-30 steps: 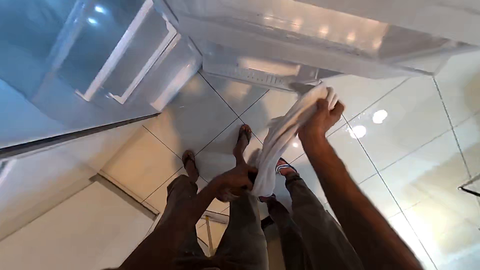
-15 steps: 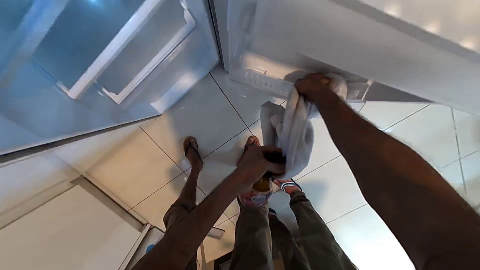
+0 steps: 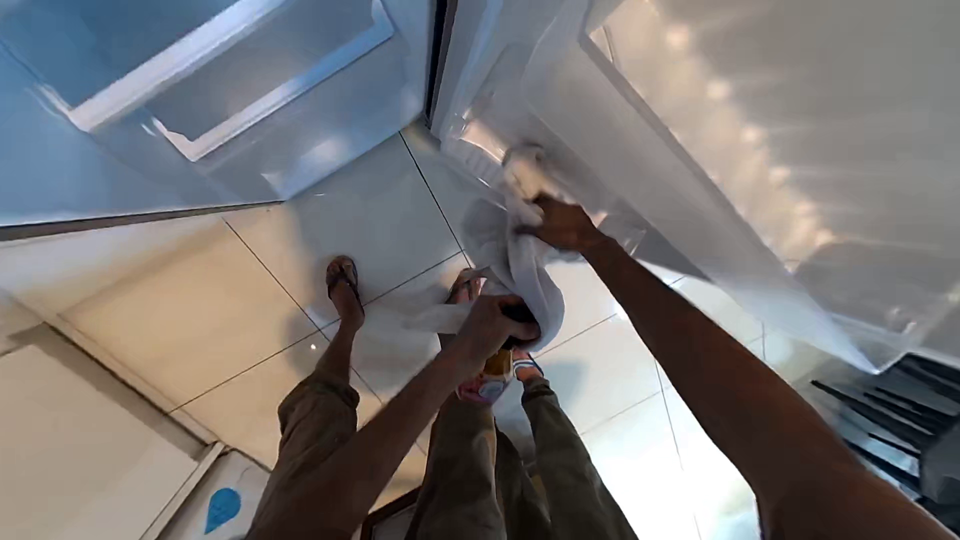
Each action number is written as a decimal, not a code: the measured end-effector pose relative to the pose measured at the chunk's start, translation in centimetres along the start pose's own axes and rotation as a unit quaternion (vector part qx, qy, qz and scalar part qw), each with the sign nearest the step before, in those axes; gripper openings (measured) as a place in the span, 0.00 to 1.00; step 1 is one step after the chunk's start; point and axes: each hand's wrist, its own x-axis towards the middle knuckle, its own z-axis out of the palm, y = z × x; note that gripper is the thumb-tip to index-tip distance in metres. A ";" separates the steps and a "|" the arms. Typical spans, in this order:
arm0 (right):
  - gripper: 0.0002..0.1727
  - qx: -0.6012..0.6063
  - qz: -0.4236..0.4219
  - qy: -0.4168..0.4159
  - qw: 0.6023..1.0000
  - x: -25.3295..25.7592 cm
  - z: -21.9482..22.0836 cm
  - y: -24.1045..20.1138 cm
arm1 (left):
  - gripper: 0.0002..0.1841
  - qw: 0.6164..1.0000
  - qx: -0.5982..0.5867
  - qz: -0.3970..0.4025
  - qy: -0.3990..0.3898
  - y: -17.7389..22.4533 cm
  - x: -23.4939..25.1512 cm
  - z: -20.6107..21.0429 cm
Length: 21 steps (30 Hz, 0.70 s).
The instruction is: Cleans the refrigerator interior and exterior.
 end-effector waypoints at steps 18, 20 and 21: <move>0.24 0.541 0.167 0.410 0.715 -24.4 11.8 -0.1 | 0.19 0.919 0.337 -0.065 -0.193 -2.4 -10.0 5.1; 0.21 0.640 0.183 0.493 0.561 -32.5 10.9 -5.5 | 0.16 0.887 0.356 -0.064 -0.285 -1.0 -14.1 5.9; 0.17 0.655 0.163 0.540 0.504 -36.3 9.9 -8.2 | 0.14 0.872 0.357 -0.059 -0.331 -0.1 -16.1 6.3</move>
